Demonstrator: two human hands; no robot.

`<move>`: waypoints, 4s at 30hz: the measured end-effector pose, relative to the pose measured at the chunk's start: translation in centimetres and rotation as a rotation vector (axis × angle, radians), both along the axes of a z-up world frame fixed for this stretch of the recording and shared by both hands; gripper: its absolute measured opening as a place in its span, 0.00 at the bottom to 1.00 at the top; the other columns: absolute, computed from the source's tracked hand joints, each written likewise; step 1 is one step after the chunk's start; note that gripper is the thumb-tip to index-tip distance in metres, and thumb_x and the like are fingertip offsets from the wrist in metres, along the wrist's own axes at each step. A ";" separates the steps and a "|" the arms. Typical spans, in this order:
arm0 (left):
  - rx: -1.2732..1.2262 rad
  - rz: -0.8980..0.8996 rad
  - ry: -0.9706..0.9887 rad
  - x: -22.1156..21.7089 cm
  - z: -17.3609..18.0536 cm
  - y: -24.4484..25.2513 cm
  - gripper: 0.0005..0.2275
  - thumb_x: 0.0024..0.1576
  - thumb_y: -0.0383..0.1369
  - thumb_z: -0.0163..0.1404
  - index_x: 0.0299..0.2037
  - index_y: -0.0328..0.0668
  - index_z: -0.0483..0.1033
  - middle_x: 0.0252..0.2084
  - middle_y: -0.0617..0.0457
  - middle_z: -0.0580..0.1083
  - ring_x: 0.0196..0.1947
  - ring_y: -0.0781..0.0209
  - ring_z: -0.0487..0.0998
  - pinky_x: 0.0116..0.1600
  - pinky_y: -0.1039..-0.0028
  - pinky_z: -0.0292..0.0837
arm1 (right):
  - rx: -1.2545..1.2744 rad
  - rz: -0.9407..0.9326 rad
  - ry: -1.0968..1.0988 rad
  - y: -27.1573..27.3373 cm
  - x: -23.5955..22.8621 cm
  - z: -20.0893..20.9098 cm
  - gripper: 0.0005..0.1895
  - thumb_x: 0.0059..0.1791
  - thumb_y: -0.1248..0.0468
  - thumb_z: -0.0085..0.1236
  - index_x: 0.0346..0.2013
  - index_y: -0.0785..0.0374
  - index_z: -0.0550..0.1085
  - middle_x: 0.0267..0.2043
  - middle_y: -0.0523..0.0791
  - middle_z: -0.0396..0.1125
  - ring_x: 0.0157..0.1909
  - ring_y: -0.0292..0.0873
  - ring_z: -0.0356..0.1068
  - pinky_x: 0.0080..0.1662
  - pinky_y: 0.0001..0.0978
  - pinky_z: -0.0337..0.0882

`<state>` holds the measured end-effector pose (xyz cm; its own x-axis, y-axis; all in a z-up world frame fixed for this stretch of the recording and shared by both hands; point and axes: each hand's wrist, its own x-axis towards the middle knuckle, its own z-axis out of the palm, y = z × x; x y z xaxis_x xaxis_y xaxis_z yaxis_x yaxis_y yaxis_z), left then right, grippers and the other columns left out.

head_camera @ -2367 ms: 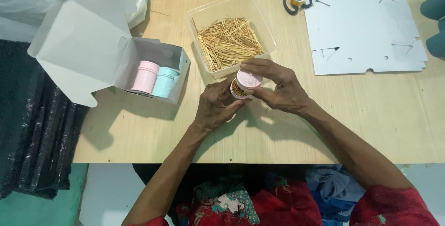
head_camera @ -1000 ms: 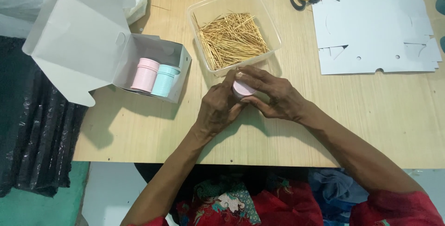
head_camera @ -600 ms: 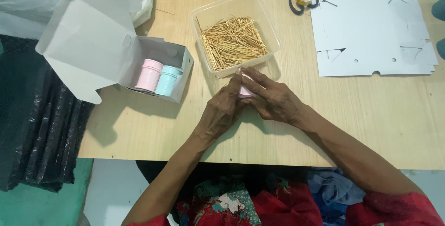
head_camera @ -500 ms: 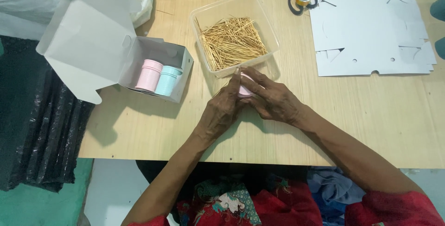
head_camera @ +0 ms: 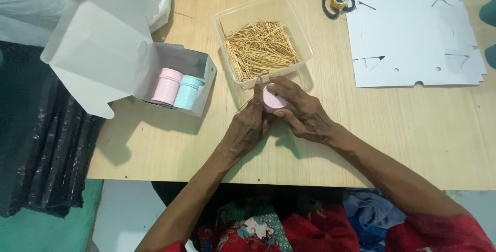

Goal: The person places wooden sticks into a small pink container, closes it, and puts it into a white box with other containers. They then close the box and wrap it in black bubble wrap.

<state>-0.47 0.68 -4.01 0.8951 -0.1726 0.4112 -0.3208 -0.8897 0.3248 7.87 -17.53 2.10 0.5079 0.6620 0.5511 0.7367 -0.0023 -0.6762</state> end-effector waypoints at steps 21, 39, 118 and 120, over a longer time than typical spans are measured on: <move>-0.131 0.049 -0.007 -1.1 2.9 -1.6 0.33 0.67 0.49 0.38 0.76 0.35 0.42 0.48 0.37 0.74 0.46 0.44 0.82 0.47 0.61 0.82 | -0.058 -0.083 -0.292 0.3 0.0 -2.0 0.29 0.49 0.62 0.61 0.66 0.59 0.68 0.68 0.58 0.62 0.64 0.66 0.65 0.55 0.58 0.74; -0.099 -0.003 0.075 -1.2 6.3 -0.9 0.25 0.68 0.45 0.37 0.68 0.34 0.56 0.44 0.45 0.73 0.45 0.51 0.82 0.53 0.66 0.79 | -0.204 -0.089 -0.232 -1.0 0.0 -2.0 0.35 0.50 0.69 0.57 0.71 0.66 0.59 0.67 0.62 0.60 0.60 0.67 0.67 0.51 0.57 0.76; -0.200 0.196 -0.211 -2.5 14.2 11.2 0.40 0.50 0.26 0.68 0.71 0.35 0.56 0.69 0.31 0.62 0.70 0.32 0.63 0.72 0.52 0.63 | -0.214 -0.035 -0.406 14.0 1.6 9.8 0.32 0.48 0.57 0.59 0.65 0.63 0.64 0.51 0.59 0.73 0.41 0.62 0.76 0.40 0.58 0.75; -0.276 0.268 -0.066 -2.1 14.0 13.2 0.32 0.57 0.30 0.54 0.71 0.38 0.54 0.71 0.33 0.61 0.71 0.35 0.62 0.63 0.53 0.68 | -0.446 0.034 -0.357 17.6 2.7 9.6 0.31 0.50 0.51 0.55 0.59 0.62 0.54 0.33 0.49 0.71 0.25 0.58 0.68 0.25 0.48 0.66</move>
